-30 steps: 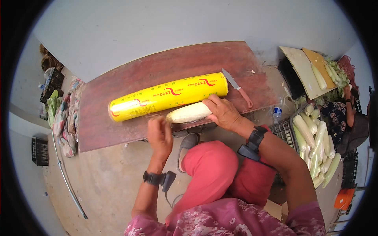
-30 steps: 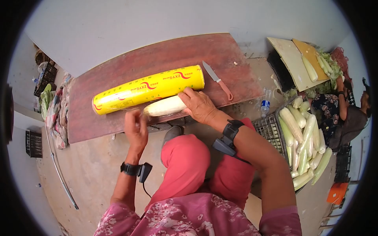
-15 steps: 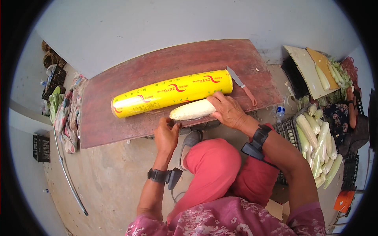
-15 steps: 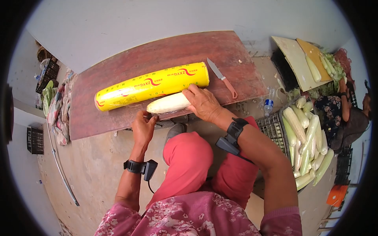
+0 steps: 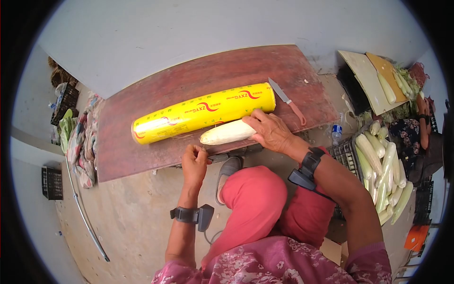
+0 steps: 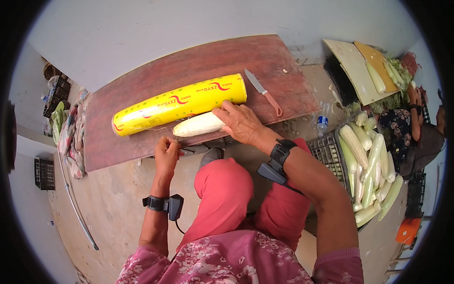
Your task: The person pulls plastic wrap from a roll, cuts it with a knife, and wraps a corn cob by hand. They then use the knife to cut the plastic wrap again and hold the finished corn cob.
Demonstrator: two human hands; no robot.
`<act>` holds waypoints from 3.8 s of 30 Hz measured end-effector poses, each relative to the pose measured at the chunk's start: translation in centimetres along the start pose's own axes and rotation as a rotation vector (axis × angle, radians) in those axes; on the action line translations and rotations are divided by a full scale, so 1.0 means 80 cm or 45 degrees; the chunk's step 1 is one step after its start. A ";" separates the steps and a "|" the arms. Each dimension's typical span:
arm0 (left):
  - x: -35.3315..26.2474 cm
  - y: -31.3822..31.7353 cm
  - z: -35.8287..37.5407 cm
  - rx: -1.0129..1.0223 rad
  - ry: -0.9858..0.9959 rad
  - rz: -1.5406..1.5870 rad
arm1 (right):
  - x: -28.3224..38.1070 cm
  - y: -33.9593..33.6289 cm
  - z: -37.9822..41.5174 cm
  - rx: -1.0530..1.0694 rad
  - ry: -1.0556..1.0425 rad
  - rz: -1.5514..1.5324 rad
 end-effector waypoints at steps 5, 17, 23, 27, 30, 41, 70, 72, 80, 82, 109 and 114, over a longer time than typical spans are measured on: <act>-0.013 -0.010 0.006 0.169 -0.375 0.433 | 0.001 0.001 -0.003 0.003 -0.002 0.034; -0.028 0.021 -0.003 -0.026 -0.684 1.268 | -0.002 0.007 -0.013 0.010 -0.064 0.081; -0.026 0.033 0.006 0.006 0.202 0.619 | -0.007 0.006 -0.017 0.032 -0.051 0.045; -0.050 0.032 0.019 -0.096 1.204 -0.292 | -0.012 0.004 -0.017 0.009 -0.060 -0.018; -0.051 0.034 0.013 -0.054 1.286 -0.402 | -0.012 0.002 -0.019 0.013 -0.061 -0.036; -0.061 0.048 -0.008 -0.110 1.422 -0.659 | -0.012 -0.004 -0.027 0.136 0.097 -0.158; -0.082 0.043 -0.013 0.026 1.277 -0.618 | -0.047 -0.032 -0.026 -0.247 0.292 0.037; -0.083 0.042 -0.013 0.042 1.242 -0.623 | -0.025 -0.046 -0.034 -0.391 0.342 -0.005; -0.083 0.043 -0.016 0.026 1.253 -0.579 | 0.028 0.000 -0.024 -0.086 -0.187 0.076; -0.083 0.043 -0.016 0.024 1.248 -0.574 | 0.017 0.010 -0.025 -0.013 -0.156 0.122; -0.116 0.005 -0.018 -0.552 1.519 -0.186 | 0.017 0.016 -0.058 -0.030 -0.132 0.184; -0.105 0.034 0.027 0.456 1.488 -0.046 | 0.018 0.013 -0.063 0.015 -0.096 0.170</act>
Point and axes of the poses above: each hand's wrist, its own z-axis away from the middle knuckle, its own y-axis out of the palm, x = y × z, the point moved 2 cm from there along -z, towards the middle knuckle, and after that the axes turned 15 degrees about -x, right-handed, at the moved point
